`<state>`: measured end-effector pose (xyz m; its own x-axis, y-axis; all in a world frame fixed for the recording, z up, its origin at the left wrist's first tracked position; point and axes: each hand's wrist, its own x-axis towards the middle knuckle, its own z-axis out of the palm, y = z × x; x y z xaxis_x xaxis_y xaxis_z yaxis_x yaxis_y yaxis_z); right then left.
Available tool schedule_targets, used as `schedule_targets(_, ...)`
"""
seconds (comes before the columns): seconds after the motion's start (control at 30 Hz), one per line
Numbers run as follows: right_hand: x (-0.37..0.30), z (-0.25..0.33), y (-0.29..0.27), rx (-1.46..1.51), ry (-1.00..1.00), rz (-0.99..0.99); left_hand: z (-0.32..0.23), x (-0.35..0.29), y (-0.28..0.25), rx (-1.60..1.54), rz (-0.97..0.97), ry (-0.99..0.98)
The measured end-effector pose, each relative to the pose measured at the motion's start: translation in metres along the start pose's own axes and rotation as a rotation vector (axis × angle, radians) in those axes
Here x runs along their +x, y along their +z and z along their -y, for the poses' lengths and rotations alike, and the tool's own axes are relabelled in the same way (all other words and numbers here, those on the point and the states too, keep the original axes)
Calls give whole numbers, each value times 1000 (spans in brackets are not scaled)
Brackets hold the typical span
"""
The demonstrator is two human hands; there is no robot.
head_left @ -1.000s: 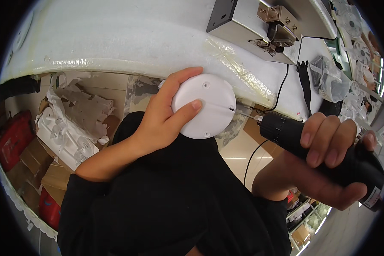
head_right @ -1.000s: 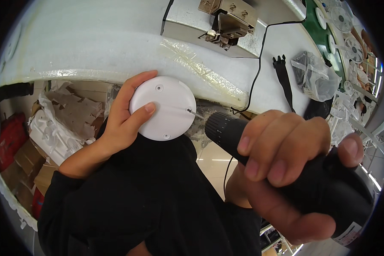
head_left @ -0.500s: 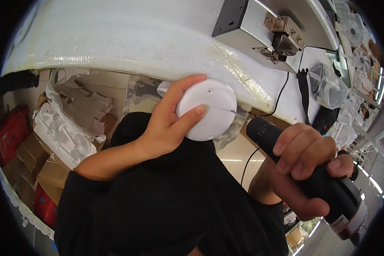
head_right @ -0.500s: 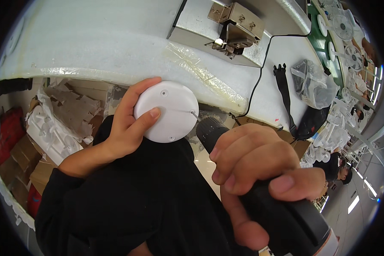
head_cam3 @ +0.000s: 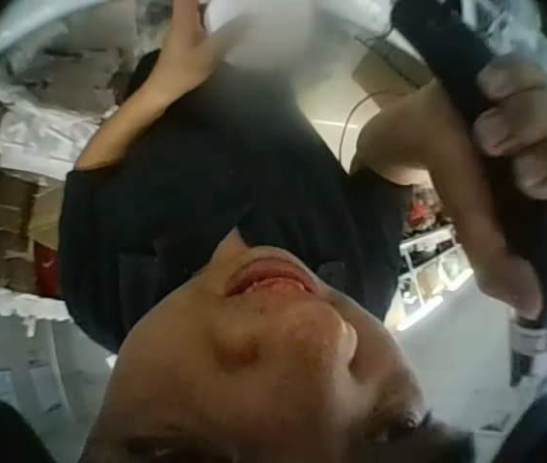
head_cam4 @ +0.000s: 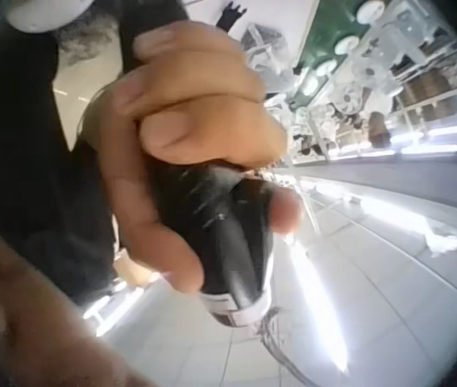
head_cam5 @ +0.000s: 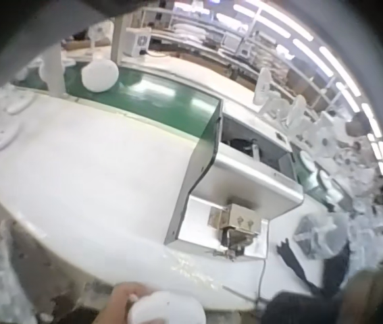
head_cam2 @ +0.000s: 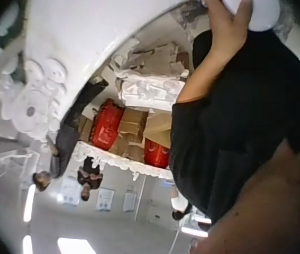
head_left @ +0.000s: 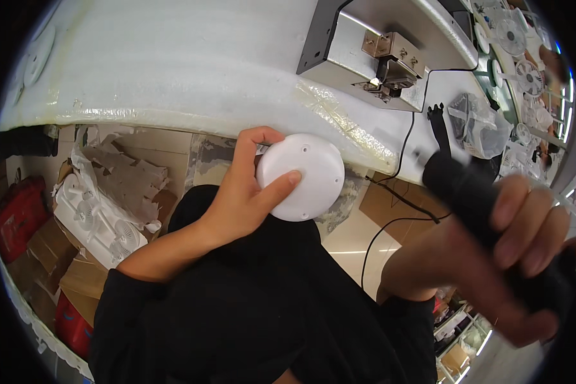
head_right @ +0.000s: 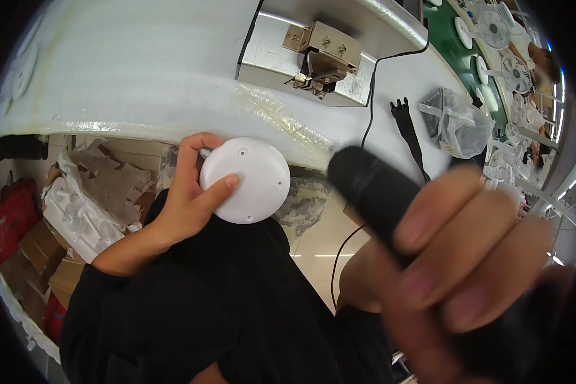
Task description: Assembling portable electric fans by screwing the base to the main unit using an electric screwdriver.
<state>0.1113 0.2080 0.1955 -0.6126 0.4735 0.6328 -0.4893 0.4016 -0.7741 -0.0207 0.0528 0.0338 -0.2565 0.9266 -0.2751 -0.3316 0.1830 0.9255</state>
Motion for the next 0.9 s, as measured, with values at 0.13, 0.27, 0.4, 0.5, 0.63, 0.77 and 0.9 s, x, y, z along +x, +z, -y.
schedule_targets(0.13, 22, -22, -7, 28, -124, -157, 0, 2, -5, 69, 21, 16)
schedule_targets(0.27, 24, -31, -10, -35, -41, -331, 2, 1, -7, 134, -19, 77)
schedule_targets(0.4, 19, -20, -12, 62, 55, -220, 2, 0, -6, 112, -75, 145)
schedule_targets(0.5, 1, -18, -5, 84, 80, -180, 0, 3, -7, 129, -32, 120)
schedule_targets(0.63, -18, -25, 6, 80, 109, -143, -4, 7, -7, 124, -10, 95)
schedule_targets(0.77, -19, -33, 11, 87, 129, -114, -9, 8, -6, 106, -2, 82)
schedule_targets(0.9, -16, -39, 13, 71, 177, -71, -11, 7, -7, 79, -17, 72)
